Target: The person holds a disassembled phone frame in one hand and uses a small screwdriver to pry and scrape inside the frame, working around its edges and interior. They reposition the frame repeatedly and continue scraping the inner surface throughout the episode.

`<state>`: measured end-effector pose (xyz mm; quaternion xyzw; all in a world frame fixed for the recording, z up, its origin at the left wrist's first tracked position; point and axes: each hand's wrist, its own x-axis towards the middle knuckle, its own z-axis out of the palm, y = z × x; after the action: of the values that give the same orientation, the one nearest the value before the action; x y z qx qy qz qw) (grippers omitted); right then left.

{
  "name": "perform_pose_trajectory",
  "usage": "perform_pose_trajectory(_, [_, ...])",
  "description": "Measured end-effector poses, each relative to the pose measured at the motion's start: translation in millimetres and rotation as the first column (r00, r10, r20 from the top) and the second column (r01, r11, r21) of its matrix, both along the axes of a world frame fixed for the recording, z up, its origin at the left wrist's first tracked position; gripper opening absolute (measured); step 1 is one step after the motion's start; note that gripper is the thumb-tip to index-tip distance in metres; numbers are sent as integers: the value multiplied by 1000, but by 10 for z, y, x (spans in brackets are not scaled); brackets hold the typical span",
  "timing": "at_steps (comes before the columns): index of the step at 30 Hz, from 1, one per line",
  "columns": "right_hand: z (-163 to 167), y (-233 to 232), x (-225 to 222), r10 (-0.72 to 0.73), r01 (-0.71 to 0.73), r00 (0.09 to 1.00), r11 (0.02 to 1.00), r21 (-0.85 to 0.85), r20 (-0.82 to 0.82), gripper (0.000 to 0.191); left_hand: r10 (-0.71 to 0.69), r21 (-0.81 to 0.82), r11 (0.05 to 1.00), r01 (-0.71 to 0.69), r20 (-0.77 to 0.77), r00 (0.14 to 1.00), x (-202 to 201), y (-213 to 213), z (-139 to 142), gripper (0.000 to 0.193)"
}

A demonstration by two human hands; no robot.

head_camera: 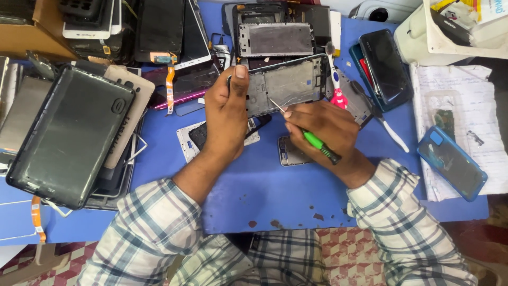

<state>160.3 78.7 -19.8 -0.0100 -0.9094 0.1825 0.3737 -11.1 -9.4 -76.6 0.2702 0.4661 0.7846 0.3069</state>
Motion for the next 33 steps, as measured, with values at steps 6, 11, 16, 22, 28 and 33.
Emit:
perform_pose_trajectory(6, [13,-19,8,-49,49,999,999,25,1,24,18,-5,1000,-18,7,1000,2,1,-19,40])
perform_pose_trajectory(11, [26,-32,20,-45,45,999,999,16,10,24,0,-30,1000,1,10,1000,12,2,-12,41])
perform_pose_trajectory(16, [25,-40,6,-30,30,1000,1000,2,4,25,-19,-2,1000,19,54,998,14,3,0,41])
perform_pose_trajectory(22, [20,-54,18,-66,65,998,997,-35,-12,21,-18,7,1000,18,72,997,44,-26,15,42])
perform_pose_trajectory(28, [24,-38,38,-90,89,995,996,-12,-32,18,-107,97,991,95,120,987,59,-45,69,44])
perform_pose_trajectory(33, [44,-49,61,-90,89,995,996,-19,-45,18,-191,135,978,162,235,953,68,-86,160,47])
